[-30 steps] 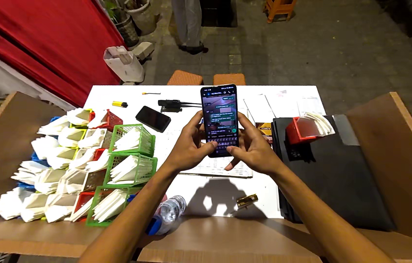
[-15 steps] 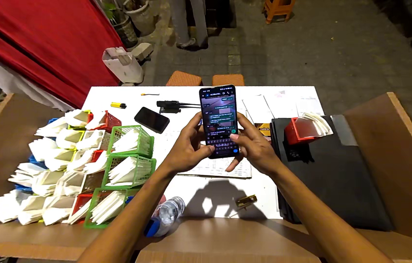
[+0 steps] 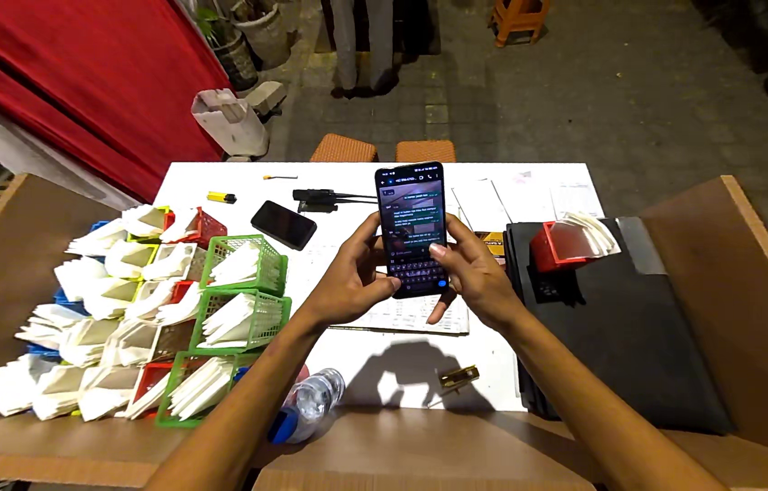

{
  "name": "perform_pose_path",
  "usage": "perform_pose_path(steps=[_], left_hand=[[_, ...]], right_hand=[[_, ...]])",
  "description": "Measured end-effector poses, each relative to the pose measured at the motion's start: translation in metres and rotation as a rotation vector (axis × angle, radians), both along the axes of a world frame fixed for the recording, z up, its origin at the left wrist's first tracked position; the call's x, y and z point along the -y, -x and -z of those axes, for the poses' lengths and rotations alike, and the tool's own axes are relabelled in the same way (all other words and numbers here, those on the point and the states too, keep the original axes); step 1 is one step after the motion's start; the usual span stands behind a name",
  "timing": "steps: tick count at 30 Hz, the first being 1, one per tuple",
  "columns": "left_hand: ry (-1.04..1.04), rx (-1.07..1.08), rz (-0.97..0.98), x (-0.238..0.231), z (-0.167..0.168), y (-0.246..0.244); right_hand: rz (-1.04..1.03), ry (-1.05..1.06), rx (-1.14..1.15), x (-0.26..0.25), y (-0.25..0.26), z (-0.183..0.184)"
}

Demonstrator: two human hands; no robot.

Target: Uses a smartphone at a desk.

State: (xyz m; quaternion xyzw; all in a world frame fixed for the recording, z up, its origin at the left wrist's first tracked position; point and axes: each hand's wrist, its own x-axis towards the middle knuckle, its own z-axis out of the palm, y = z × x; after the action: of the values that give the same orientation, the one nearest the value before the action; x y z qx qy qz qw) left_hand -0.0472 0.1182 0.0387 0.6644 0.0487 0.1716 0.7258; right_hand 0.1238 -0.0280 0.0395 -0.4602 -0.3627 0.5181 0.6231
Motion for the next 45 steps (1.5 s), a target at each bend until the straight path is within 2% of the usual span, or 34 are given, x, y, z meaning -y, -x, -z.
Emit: perform_pose_path(steps=[5, 9, 15, 20, 27, 37, 45], left_hand=[[-0.012, -0.003, 0.014, 0.001, 0.001, 0.0], [-0.07, -0.019, -0.035, 0.0, 0.001, 0.001], [-0.427, 0.085, -0.337, -0.003, -0.007, -0.001], [-0.572, 0.087, -0.414, -0.004, -0.008, -0.001], [-0.477, 0.149, -0.379, -0.002, -0.002, -0.002], [-0.259, 0.092, -0.287, -0.007, -0.006, 0.005], [-0.197, 0.092, -0.264, -0.006, -0.004, 0.009]], right_hand=[[0.079, 0.025, 0.031, -0.001, 0.004, -0.001], [0.055, 0.038, 0.045, -0.001, 0.007, -0.003], [-0.001, 0.011, 0.088, -0.001, 0.01, 0.006], [-0.024, 0.023, 0.053, 0.0, 0.013, 0.005], [-0.008, 0.022, -0.017, 0.0, 0.009, 0.005], [-0.018, 0.03, 0.028, -0.001, 0.013, 0.004], [-0.039, 0.036, 0.025, 0.0, 0.012, 0.006]])
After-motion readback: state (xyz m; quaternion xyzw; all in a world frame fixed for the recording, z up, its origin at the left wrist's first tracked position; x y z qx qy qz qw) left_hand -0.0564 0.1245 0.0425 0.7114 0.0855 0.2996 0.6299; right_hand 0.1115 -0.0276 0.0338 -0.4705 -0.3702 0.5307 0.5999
